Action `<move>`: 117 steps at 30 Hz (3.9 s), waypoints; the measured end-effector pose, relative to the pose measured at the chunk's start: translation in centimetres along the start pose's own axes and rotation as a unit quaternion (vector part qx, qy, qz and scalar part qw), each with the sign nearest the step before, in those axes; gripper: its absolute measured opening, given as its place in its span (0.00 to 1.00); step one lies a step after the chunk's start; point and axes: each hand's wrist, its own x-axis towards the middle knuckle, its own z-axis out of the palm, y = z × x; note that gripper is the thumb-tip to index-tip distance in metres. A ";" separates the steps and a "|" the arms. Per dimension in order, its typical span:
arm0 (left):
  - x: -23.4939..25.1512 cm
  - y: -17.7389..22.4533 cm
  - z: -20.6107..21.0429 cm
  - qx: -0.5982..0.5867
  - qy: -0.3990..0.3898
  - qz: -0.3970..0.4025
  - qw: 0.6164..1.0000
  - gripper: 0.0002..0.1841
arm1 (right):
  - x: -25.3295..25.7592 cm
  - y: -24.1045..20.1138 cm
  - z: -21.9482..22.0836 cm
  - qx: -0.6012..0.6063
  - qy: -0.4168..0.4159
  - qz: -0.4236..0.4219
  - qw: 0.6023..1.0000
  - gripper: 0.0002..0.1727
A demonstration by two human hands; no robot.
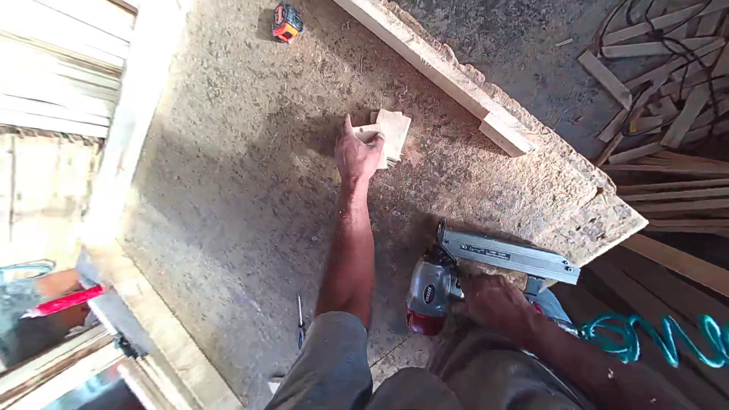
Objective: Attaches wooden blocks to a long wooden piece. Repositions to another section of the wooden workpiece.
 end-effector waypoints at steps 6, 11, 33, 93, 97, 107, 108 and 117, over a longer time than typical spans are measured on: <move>-4.2 2.8 -1.3 -0.027 0.041 0.036 0.998 0.34 | 2.0 2.5 -7.1 0.154 0.208 -0.001 0.966 0.34; -11.0 8.3 5.5 -0.616 -0.185 0.166 0.747 0.30 | 6.1 5.8 -8.9 0.334 0.442 0.009 0.832 0.36; -8.9 11.0 12.7 -0.422 -0.101 0.222 0.873 0.18 | 9.6 12.0 -8.9 0.264 0.596 0.180 0.737 0.16; -3.3 18.2 6.1 0.221 -0.072 0.625 0.745 0.47 | 11.7 13.5 -7.3 0.331 0.712 0.043 0.618 0.07; -2.1 19.4 6.1 0.239 -0.098 0.645 0.719 0.26 | 11.7 13.5 -7.6 0.332 0.709 0.049 0.620 0.07; -2.6 19.7 6.3 0.233 -0.099 0.626 0.737 0.26 | 11.7 13.8 -7.5 0.338 0.705 0.046 0.621 0.07; -2.6 19.7 6.2 0.240 -0.105 0.620 0.739 0.27 | 11.4 13.7 -7.6 0.340 0.692 0.056 0.634 0.08; -2.4 19.7 6.2 0.244 -0.120 0.611 0.744 0.28 | 1.1 3.4 2.3 0.005 0.382 0.017 0.924 0.46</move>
